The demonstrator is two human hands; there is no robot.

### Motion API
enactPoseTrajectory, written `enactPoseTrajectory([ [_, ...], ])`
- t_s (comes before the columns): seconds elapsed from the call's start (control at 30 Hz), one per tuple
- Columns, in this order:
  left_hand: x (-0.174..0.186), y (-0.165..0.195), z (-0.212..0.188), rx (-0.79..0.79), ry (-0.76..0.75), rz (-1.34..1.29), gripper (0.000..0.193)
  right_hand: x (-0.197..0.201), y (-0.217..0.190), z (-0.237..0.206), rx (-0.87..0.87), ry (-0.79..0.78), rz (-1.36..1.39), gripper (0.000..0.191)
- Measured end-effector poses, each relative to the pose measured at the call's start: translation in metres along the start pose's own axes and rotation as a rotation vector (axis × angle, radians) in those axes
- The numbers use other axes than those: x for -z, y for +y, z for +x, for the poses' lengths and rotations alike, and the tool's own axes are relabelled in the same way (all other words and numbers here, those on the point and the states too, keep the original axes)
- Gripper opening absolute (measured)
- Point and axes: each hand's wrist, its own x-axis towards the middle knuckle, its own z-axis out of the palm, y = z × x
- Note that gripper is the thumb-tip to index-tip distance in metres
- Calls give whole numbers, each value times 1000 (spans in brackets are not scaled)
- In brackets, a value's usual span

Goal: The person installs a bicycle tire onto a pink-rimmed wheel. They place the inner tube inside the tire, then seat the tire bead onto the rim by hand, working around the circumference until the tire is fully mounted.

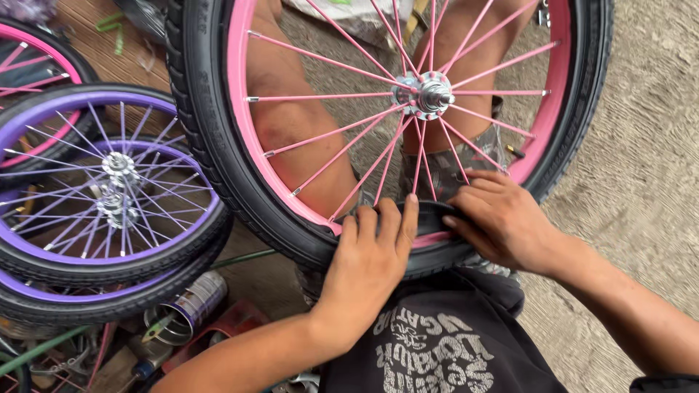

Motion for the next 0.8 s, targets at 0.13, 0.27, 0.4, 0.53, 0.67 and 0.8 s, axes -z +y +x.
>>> enactPoseTrajectory([
  [0.13,-20,15,-6,46,-179,-110,120,5,0,-6,-120,-100,35,16],
  [0.27,-19,5,-18,-16,-86,-167,92,-8,-8,-10,-218,-96,136,27],
  [0.4,-28,-5,-20,-121,103,-185,30,-28,-17,-15,-145,100,-10,29],
  [0.53,-35,-1,-27,-150,240,-238,11,-33,-19,-37,117,282,-366,63],
  [0.67,-31,0,-25,-155,105,-359,22,-46,-24,-54,88,153,-375,72],
  [0.8,-18,-7,-23,-196,76,-406,51,-50,-25,-61,114,89,-386,55],
])
